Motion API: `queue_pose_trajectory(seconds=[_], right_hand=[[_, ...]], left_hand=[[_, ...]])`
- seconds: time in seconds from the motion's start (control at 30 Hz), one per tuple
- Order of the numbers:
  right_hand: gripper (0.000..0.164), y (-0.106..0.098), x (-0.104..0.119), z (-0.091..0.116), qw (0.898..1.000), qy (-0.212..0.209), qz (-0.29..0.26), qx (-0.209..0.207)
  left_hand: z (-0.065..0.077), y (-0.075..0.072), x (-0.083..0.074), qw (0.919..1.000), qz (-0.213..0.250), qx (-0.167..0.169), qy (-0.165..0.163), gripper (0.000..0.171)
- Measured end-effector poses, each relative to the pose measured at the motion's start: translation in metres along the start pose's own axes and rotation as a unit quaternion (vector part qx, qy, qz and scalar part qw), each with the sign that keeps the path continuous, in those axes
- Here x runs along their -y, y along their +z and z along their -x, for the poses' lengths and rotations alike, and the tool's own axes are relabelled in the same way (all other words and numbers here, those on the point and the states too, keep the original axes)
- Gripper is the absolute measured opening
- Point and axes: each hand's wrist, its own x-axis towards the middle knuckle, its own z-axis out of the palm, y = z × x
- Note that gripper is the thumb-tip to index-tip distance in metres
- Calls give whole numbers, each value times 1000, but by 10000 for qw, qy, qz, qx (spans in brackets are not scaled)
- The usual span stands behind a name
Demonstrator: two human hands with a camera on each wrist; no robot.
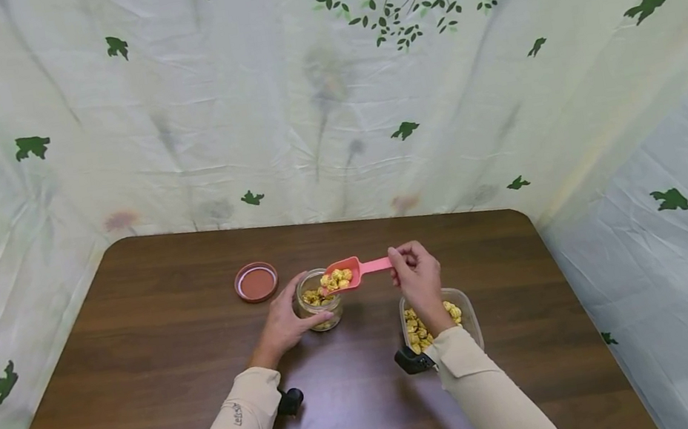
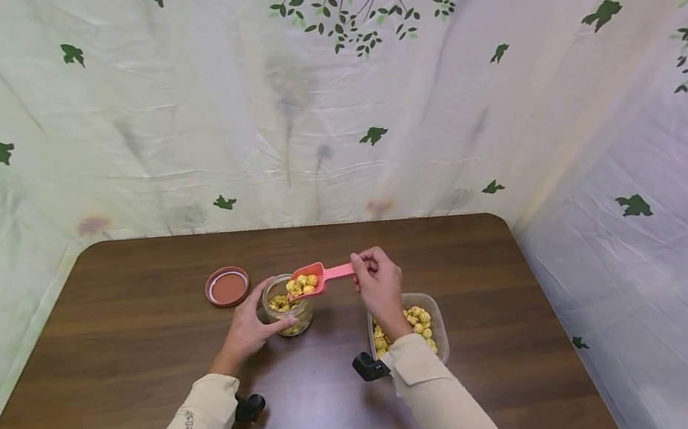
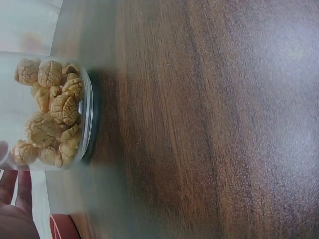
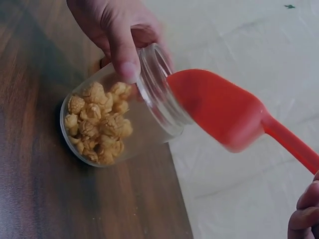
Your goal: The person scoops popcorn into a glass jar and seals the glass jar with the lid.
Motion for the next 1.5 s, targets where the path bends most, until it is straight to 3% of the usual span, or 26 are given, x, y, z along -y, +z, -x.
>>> queue_pose_trajectory(seconds=[0.1,0.37,0.67,0.93,1.17,1.5], right_hand=[[17,2,15,4,9996,-269,105,-35],[16,4,19,4,9986,-493,144,-109],[18,-2,14,4,9989,-443,154,-10],[19,-14,5,3,9992,-365,-180,7],[20,-26,1,1,9991,-189,-361,-79],[22,-50,-6,0,9990,50,-234,-377]], left_hand=[[0,0,0,10000,3,4,25,92],[0,0,1,10000,-21,-31,41,92],[-1,1,2,10000,-16,-37,33,93],[-1,-1,2,9977,-612,-68,284,99],[0,-2,2,9970,-711,-17,296,103],[-2,-2,-18,9978,-573,-99,305,99]])
